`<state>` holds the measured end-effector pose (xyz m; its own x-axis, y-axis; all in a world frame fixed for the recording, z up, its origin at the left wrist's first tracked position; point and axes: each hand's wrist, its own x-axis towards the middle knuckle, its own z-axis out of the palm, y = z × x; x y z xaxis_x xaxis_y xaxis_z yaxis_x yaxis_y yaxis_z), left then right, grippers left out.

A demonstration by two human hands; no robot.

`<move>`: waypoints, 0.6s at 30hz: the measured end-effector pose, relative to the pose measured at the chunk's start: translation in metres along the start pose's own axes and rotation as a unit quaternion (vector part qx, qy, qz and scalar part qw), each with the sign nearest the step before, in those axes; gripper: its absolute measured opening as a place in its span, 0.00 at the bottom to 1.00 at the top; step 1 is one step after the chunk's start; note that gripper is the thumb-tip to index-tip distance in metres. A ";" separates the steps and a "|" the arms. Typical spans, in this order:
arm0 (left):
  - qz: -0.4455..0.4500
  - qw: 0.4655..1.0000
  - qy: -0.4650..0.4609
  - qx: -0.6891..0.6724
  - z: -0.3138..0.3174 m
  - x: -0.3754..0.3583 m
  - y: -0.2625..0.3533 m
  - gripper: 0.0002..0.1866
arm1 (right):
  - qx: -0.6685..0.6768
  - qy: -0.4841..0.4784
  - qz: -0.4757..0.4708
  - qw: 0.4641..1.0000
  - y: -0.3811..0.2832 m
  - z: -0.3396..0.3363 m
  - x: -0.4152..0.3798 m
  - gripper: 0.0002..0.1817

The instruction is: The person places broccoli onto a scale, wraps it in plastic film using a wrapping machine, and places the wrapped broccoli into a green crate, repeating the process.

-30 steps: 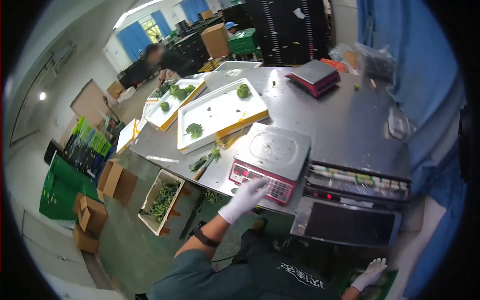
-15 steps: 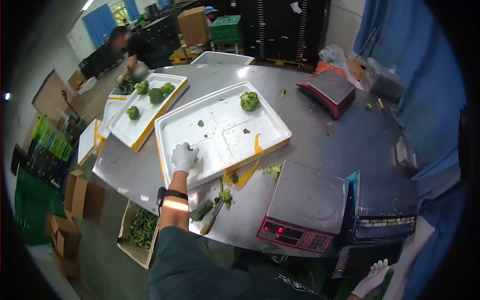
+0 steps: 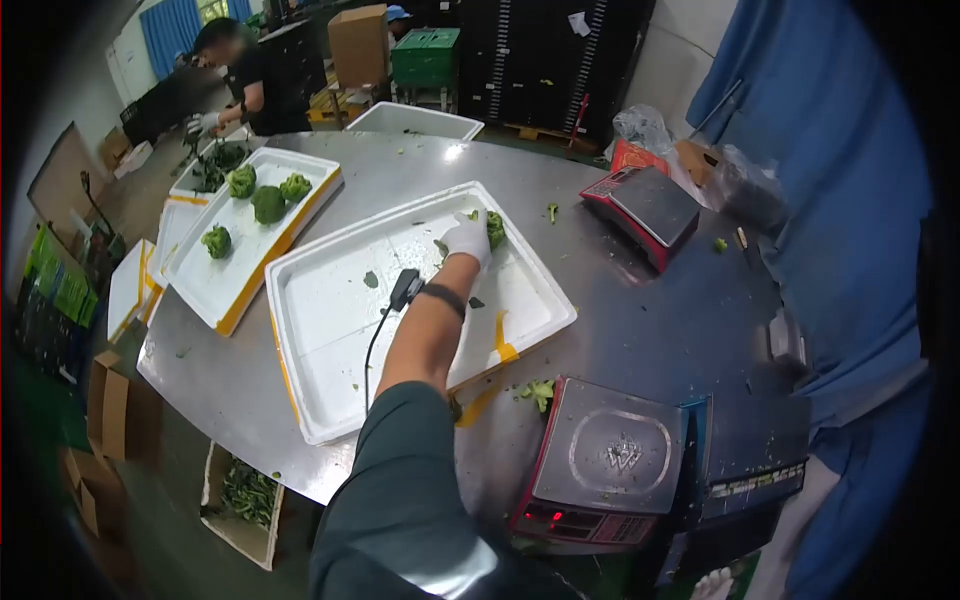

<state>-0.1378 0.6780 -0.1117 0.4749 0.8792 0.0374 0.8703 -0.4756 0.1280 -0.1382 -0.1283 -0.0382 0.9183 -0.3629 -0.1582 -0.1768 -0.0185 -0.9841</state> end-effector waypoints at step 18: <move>0.335 0.929 0.038 -0.154 -0.091 -0.173 0.076 0.35 | 0.050 -0.024 -0.018 0.998 0.019 0.002 0.044 0.22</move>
<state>-0.1654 0.4926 -0.0179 0.8758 0.3932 0.2798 0.2976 -0.8965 0.3283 -0.1006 -0.1421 -0.0637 0.9399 -0.3184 -0.1236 -0.1088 0.0639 -0.9920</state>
